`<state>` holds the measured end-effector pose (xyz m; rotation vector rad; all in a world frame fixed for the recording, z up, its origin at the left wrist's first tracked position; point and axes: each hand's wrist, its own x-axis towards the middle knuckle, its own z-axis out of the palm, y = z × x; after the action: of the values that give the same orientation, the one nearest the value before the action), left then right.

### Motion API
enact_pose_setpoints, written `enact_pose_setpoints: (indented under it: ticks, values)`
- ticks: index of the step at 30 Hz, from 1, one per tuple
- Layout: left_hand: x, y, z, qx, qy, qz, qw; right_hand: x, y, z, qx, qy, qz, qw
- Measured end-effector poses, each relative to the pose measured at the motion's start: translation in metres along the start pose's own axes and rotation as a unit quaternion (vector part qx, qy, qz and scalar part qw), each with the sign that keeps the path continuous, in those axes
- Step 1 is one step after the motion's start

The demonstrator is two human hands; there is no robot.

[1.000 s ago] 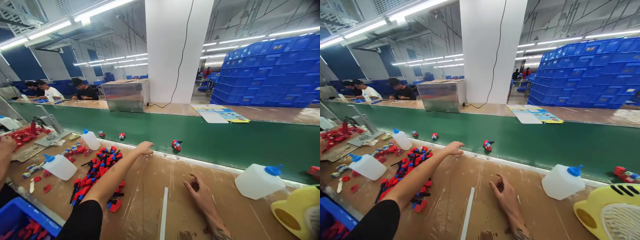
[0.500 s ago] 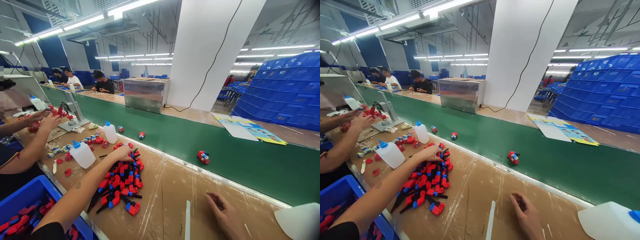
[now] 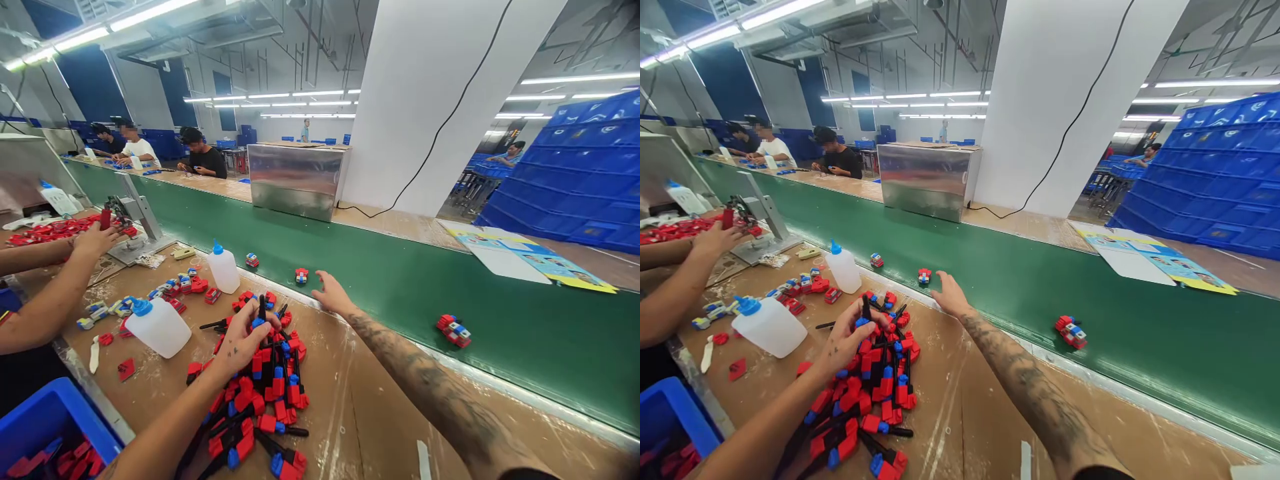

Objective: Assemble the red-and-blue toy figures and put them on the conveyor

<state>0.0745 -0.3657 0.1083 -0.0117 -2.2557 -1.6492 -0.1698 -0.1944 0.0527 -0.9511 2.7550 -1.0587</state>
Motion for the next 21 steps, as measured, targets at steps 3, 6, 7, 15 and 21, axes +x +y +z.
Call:
enact_pose_setpoints:
  ticks: [3,6,7,15,21]
  values:
    - [-0.03,-0.004,0.015,-0.172,0.026,-0.09,0.981,0.036,-0.008,0.029,-0.013,0.005,-0.017,1.0]
    - [-0.059,-0.014,0.036,-0.262,0.006,-0.199,0.944,0.05,-0.012,0.04,-0.002,-0.002,-0.015,1.0]
    - [-0.067,-0.017,0.043,-0.284,-0.016,-0.227,0.931,0.05,-0.013,0.039,0.008,-0.001,-0.015,1.0]
    - [-0.1,-0.011,0.091,-0.323,-0.123,-0.27,0.899,-0.062,0.016,-0.031,0.228,0.006,-0.036,0.973]
    - [-0.098,0.003,0.132,-0.256,-0.185,-0.212,0.925,-0.246,0.029,-0.141,0.516,0.002,-0.087,0.852]
